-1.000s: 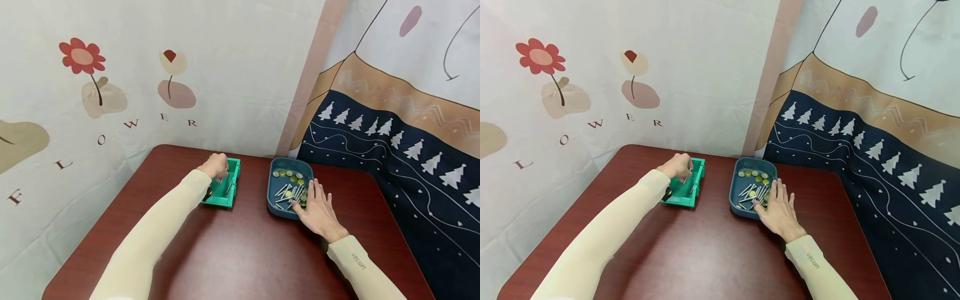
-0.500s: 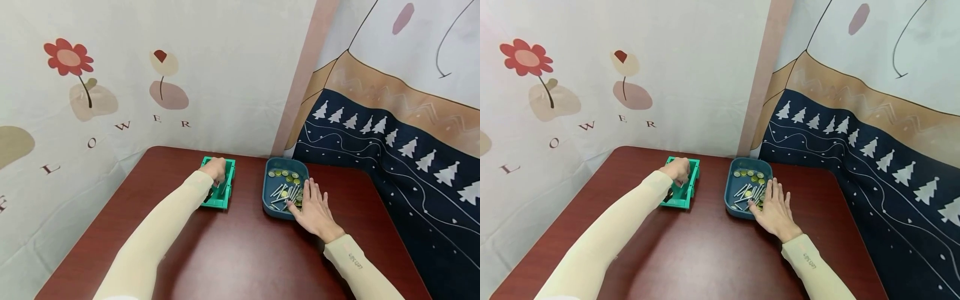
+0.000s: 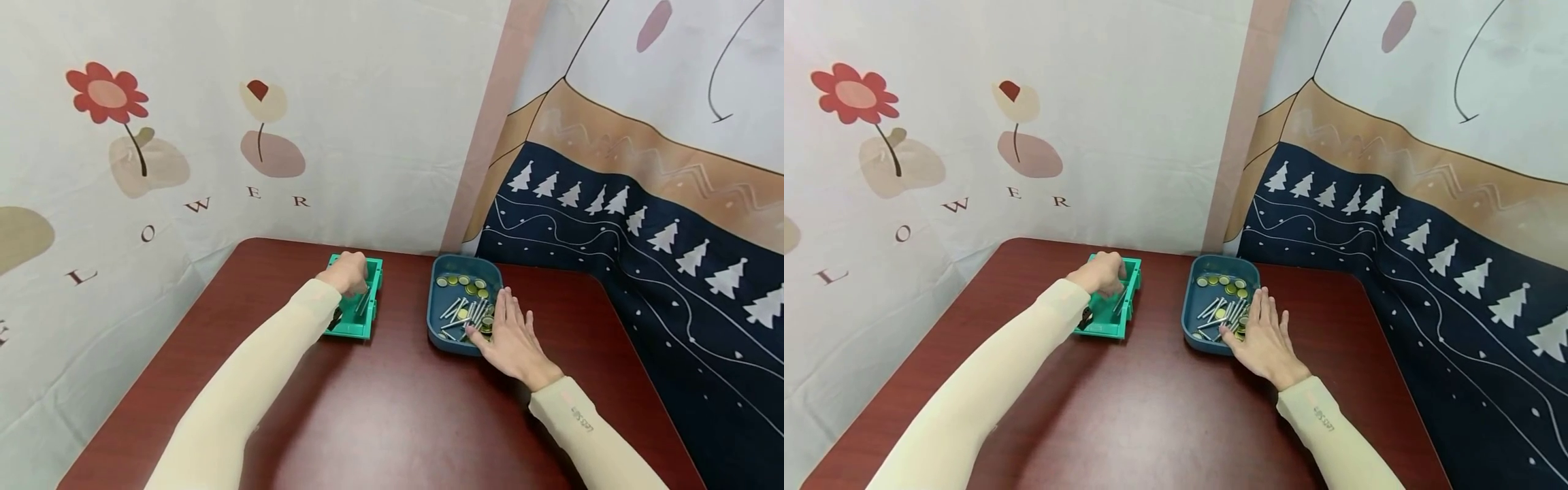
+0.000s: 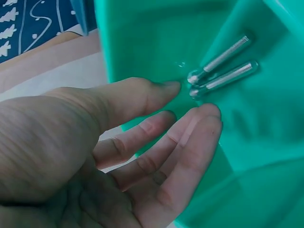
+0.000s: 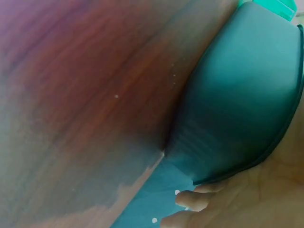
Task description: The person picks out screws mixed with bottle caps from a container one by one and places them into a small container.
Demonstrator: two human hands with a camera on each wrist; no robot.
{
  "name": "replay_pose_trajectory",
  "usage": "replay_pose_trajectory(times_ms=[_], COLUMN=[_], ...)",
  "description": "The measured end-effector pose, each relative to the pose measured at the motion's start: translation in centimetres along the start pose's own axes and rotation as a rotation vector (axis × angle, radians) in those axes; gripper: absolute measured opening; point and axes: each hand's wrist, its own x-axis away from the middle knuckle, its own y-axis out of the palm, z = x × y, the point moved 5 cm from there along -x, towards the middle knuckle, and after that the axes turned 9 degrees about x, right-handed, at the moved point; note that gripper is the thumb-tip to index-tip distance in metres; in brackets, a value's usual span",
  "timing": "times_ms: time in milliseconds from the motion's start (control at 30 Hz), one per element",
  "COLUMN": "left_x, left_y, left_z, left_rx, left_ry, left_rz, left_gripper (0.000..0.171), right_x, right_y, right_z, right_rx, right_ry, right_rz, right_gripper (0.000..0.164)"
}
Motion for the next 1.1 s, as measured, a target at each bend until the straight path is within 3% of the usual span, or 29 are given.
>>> replay_pose_trajectory(times_ms=[33, 167, 300, 367, 667, 833, 1100], left_x=[0.1, 0.5, 1.1, 1.3, 2.3, 2.3, 2.6], left_y=[-0.1, -0.4, -0.9, -1.1, -1.7, -1.5, -0.8], left_z=[0.0, 0.1, 0.2, 0.4, 1.9, 2.7, 4.5], left_rx=[0.002, 0.006, -0.001, -0.016, -0.033, -0.054, -0.118], left_ry=[0.01, 0.022, 0.039, 0.048, 0.099, 0.116, 0.184], left_rz=[0.001, 0.002, 0.028, 0.041, 0.102, 0.137, 0.209], left_gripper=[0.007, 0.006, 0.033, 0.036, 0.037, 0.028, 0.033], right_x=[0.0, 0.0, 0.1, 0.1, -0.2, -0.1, 0.1], right_y=[0.0, -0.1, -0.5, -0.7, -0.6, -0.5, -0.6], right_z=[0.0, 0.2, 0.4, 0.5, 0.6, 0.6, 0.3], right_rx=[-0.001, -0.006, 0.012, 0.034, 0.051, 0.041, 0.04], right_ry=[-0.001, -0.001, -0.012, -0.024, -0.044, -0.039, -0.044], right_rz=[-0.005, -0.019, 0.002, 0.021, 0.004, 0.005, 0.022], right_gripper=[0.12, 0.122, 0.12, 0.118, 0.118, 0.117, 0.115])
